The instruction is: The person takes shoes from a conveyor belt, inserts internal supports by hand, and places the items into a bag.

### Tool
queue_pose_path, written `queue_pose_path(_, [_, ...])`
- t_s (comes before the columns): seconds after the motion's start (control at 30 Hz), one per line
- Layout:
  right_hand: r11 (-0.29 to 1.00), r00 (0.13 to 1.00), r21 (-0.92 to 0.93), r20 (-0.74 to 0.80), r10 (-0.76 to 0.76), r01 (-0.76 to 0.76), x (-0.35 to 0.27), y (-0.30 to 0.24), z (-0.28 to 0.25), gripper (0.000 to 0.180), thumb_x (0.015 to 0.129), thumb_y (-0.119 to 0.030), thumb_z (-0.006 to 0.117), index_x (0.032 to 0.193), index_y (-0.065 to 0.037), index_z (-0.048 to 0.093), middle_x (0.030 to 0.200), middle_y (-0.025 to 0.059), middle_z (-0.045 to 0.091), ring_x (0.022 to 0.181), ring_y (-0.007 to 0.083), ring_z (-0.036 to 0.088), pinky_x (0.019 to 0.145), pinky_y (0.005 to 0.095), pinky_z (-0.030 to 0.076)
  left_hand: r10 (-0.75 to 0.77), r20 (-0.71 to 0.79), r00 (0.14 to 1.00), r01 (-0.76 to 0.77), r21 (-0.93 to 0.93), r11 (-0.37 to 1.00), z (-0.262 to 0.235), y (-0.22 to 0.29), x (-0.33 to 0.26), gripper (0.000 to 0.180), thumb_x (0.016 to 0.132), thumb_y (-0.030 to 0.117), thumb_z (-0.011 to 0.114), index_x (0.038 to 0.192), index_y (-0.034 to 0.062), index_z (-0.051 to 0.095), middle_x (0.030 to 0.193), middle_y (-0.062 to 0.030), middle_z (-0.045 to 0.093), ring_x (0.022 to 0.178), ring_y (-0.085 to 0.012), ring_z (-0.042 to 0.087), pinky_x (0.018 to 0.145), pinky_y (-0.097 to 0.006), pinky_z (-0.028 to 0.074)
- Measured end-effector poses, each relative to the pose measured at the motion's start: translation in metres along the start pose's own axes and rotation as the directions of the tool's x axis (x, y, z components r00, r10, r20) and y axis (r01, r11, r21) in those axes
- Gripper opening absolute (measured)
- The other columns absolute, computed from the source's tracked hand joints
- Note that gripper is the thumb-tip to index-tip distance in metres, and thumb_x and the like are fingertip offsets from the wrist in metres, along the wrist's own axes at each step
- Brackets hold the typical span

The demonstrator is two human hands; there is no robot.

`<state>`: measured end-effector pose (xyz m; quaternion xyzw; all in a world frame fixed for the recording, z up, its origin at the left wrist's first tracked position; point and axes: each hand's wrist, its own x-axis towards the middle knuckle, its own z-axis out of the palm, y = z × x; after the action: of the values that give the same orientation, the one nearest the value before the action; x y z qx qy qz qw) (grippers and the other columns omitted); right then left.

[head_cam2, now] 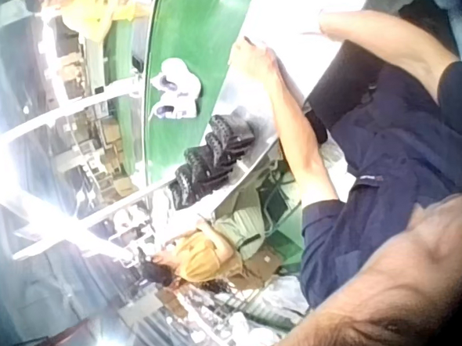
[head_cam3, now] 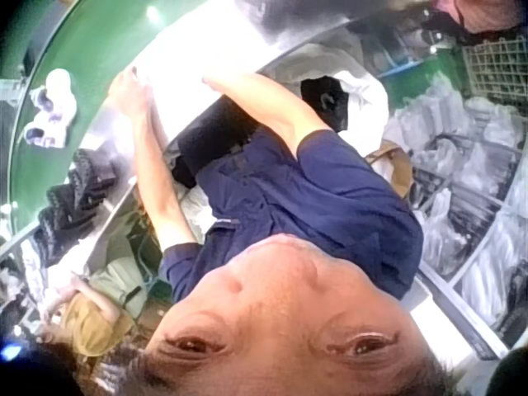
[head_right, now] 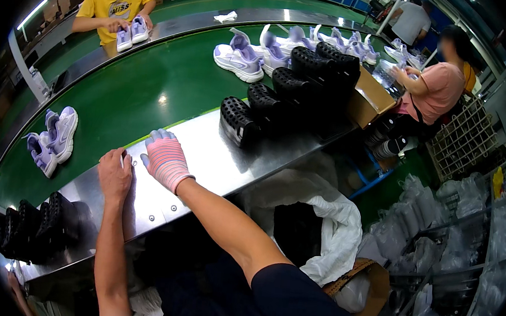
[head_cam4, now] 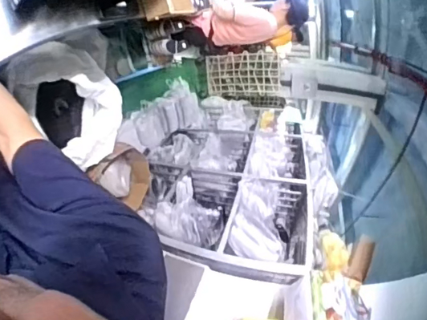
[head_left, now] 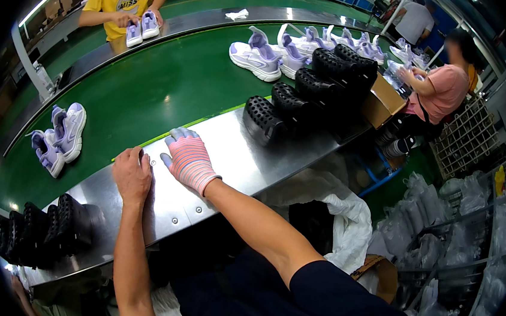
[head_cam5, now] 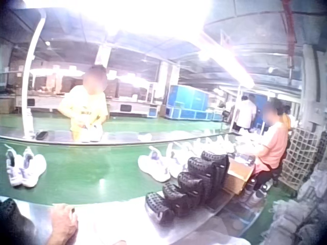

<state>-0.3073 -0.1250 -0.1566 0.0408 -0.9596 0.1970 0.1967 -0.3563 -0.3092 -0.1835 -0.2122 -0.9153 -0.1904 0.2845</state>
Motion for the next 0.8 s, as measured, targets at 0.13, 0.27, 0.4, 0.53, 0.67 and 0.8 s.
queue_pose_path(0.13, [0.998, 0.998, -0.049, -0.046, -0.031, 0.028, 0.002, 0.006, 0.011, 0.039, 0.092, -0.033, 0.071, 0.114, -0.001, 0.071, 0.128, 0.0208, 0.065, 0.124, 0.0372, 0.06, 0.109, 0.0484, 0.045, 0.019, -0.067, 0.998, -0.023, -0.058, 0.998, 0.008, -0.002, 0.002, 0.024, 0.088, 0.017, 0.07, 0.108, 0.004, 0.071, 0.107, -0.0158, 0.069, 0.105, -0.0359, 0.063, 0.093, -0.049, 0.048])
queue_pose_path(0.27, [0.999, 0.998, -0.05, 0.058, 0.009, -0.006, 0.007, 0.0, -0.004, 0.042, 0.092, -0.036, 0.071, 0.116, -0.002, 0.071, 0.131, 0.0198, 0.065, 0.127, 0.0362, 0.059, 0.11, 0.0483, 0.044, -0.025, -0.1, 0.995, 0.013, -0.117, 0.993, 0.0, 0.007, 0.006, 0.022, 0.087, 0.013, 0.07, 0.106, 0.0026, 0.071, 0.108, -0.0166, 0.069, 0.107, -0.0374, 0.063, 0.095, -0.049, 0.048])
queue_pose_path(0.4, [0.999, 0.999, -0.039, -0.018, -0.031, 0.03, 0.008, 0.0, 0.006, 0.036, 0.089, -0.032, 0.072, 0.11, -0.003, 0.07, 0.124, 0.0181, 0.066, 0.123, 0.0374, 0.06, 0.109, 0.0491, 0.045, 0.036, -0.113, 0.993, -0.08, -0.413, 0.907, -0.034, 0.026, -0.004, 0.024, 0.088, 0.007, 0.072, 0.111, 0.0025, 0.073, 0.105, -0.0162, 0.072, 0.095, -0.0324, 0.068, 0.087, -0.041, 0.055])
queue_pose_path(0.53, [0.998, 1.0, -0.06, 0.024, 0.019, -0.017, 0.005, 0.005, 0.004, 0.041, 0.092, -0.033, 0.072, 0.119, -0.003, 0.071, 0.136, 0.0199, 0.064, 0.132, 0.0368, 0.057, 0.115, 0.0488, 0.041, 0.427, 0.393, 0.814, 0.197, -0.879, 0.435, -0.146, 0.11, -0.041, 0.015, 0.092, 0.01, 0.074, 0.107, 0.0051, 0.074, 0.095, -0.0108, 0.072, 0.086, -0.0255, 0.071, 0.079, -0.035, 0.057])
queue_pose_path(0.67, [0.999, 0.996, -0.036, 0.079, 0.034, -0.032, 0.004, -0.001, -0.004, 0.042, 0.094, -0.032, 0.07, 0.124, -0.002, 0.07, 0.14, 0.0195, 0.062, 0.137, 0.0361, 0.053, 0.118, 0.0489, 0.039, 0.89, 0.283, 0.357, 0.361, -0.921, 0.148, -0.185, 0.13, -0.115, 0.024, 0.102, 0.022, 0.065, 0.11, -0.0004, 0.068, 0.102, -0.0155, 0.068, 0.097, -0.0335, 0.065, 0.087, -0.042, 0.053])
queue_pose_path(0.8, [0.999, 0.999, -0.027, 0.035, 0.022, -0.021, 0.002, -0.001, 0.003, 0.041, 0.093, -0.031, 0.07, 0.122, -0.003, 0.07, 0.138, 0.0192, 0.063, 0.135, 0.0363, 0.054, 0.117, 0.0487, 0.04, 0.926, 0.326, 0.188, 0.642, -0.754, 0.135, -0.203, 0.139, -0.16, 0.04, 0.101, 0.028, 0.068, 0.129, -0.0006, 0.066, 0.135, -0.0209, 0.063, 0.128, -0.0384, 0.057, 0.112, -0.049, 0.043])
